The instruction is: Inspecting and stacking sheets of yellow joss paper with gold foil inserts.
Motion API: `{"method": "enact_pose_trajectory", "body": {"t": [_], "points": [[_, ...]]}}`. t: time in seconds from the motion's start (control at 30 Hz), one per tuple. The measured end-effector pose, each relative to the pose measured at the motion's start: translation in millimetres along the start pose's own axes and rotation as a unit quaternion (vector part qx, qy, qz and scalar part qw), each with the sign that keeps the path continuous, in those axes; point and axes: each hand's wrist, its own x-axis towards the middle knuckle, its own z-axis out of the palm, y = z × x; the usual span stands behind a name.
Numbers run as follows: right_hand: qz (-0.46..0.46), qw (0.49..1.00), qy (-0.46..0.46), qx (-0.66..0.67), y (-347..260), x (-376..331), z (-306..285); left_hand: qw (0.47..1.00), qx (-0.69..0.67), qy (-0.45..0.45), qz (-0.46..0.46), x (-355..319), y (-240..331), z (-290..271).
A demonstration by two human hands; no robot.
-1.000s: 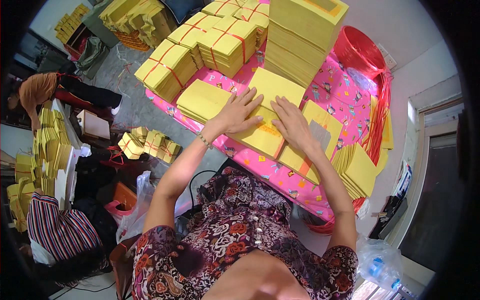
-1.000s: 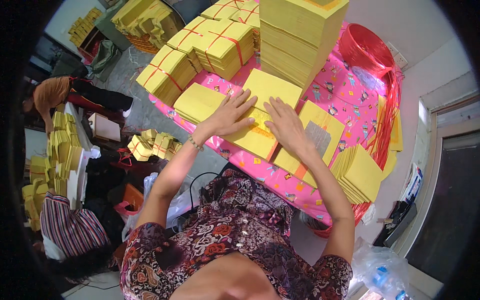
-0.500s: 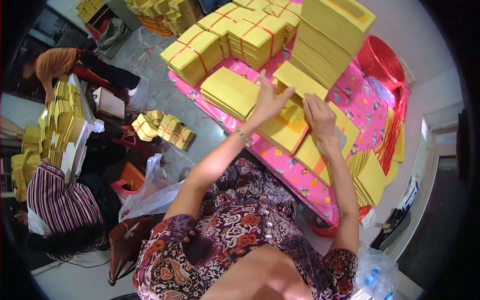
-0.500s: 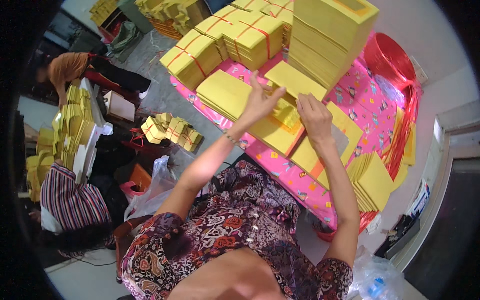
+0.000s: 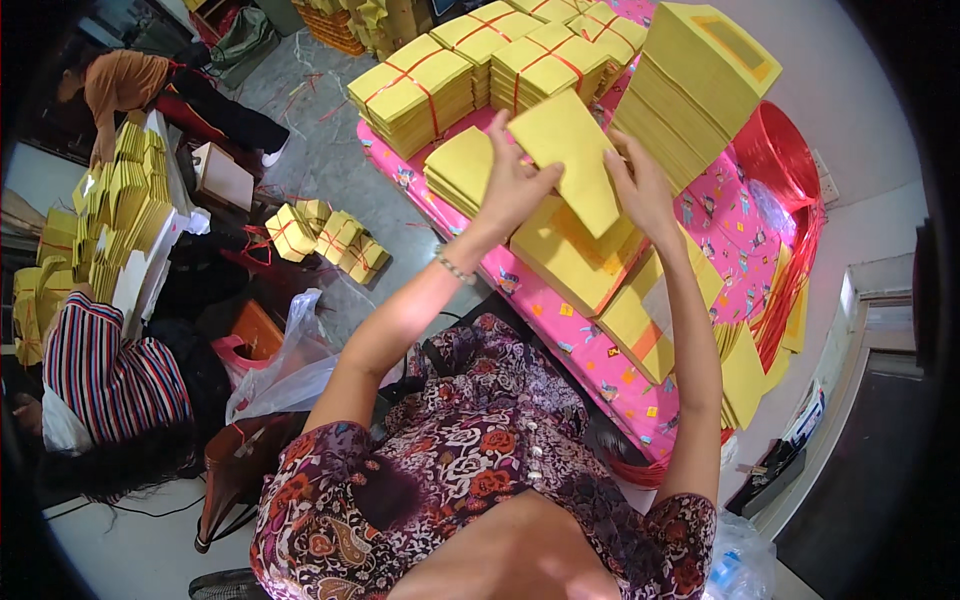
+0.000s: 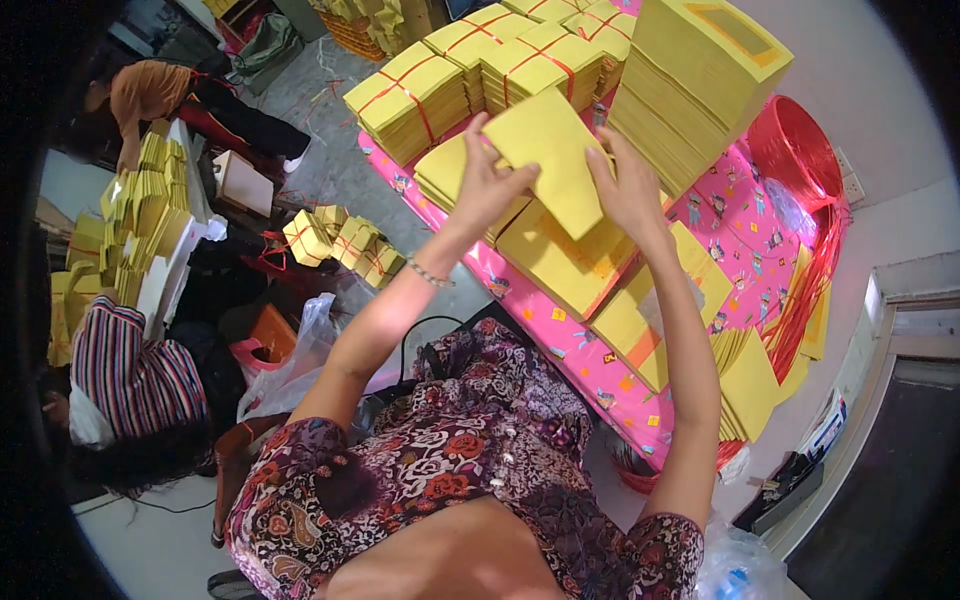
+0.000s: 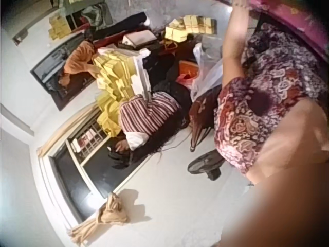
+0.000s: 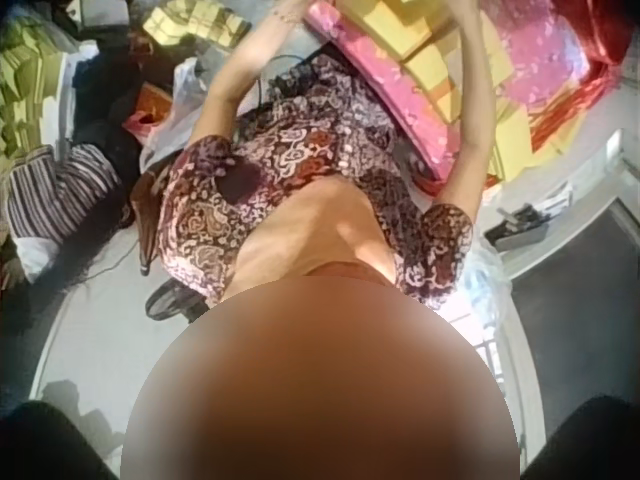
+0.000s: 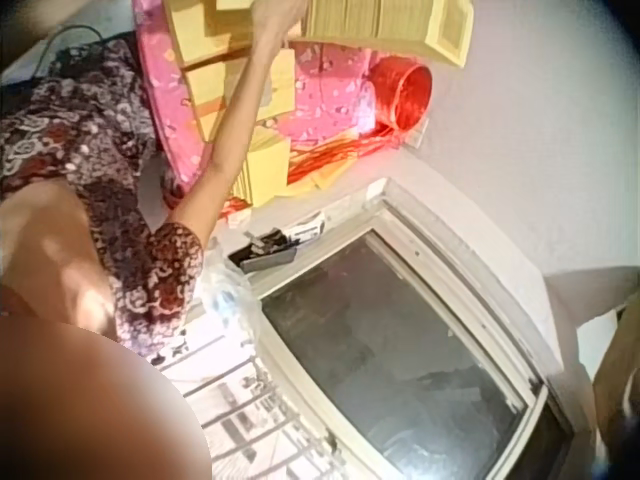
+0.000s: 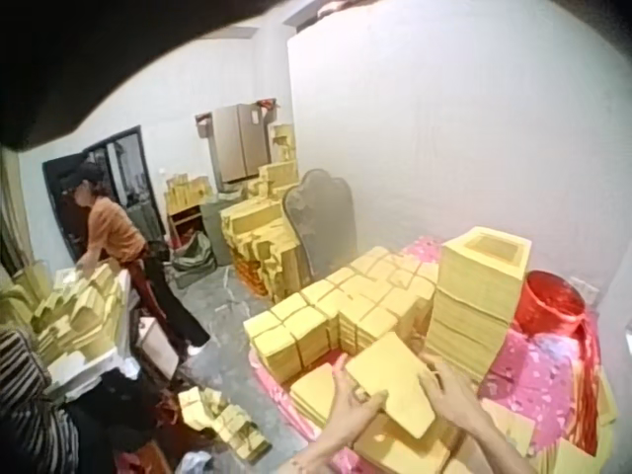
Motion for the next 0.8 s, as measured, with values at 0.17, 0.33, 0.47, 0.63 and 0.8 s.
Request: {"method": "enact_pose_trajectory", "body": {"t": [0.17,0.33,0.47,0.63,0.8], "points": [[0.037,0.988,-0.09,0.117,-0.1,40.7,53.9,0.996,0.02,0.084,-0.035,-2.4,7.9,-52.3],[0.042,0.978,-0.139,0.152,19.9,51.3,108.4,0.981,0.15,0.107,-0.062,-9.6,1.8,-94.9],[0.09,0.96,-0.18,0.195,22.1,50.6,125.4,0.894,0.407,0.183,0.049,-21.8,-8.2,-114.9],[0.077,0.951,-0.174,0.245,16.4,40.6,124.9,0.918,0.33,0.211,0.054,-38.1,-26.2,-125.5],[0.073,0.969,-0.164,0.169,24.2,37.1,128.0,0.902,0.374,0.2,0.083,-37.9,-38.2,-126.4]]}}
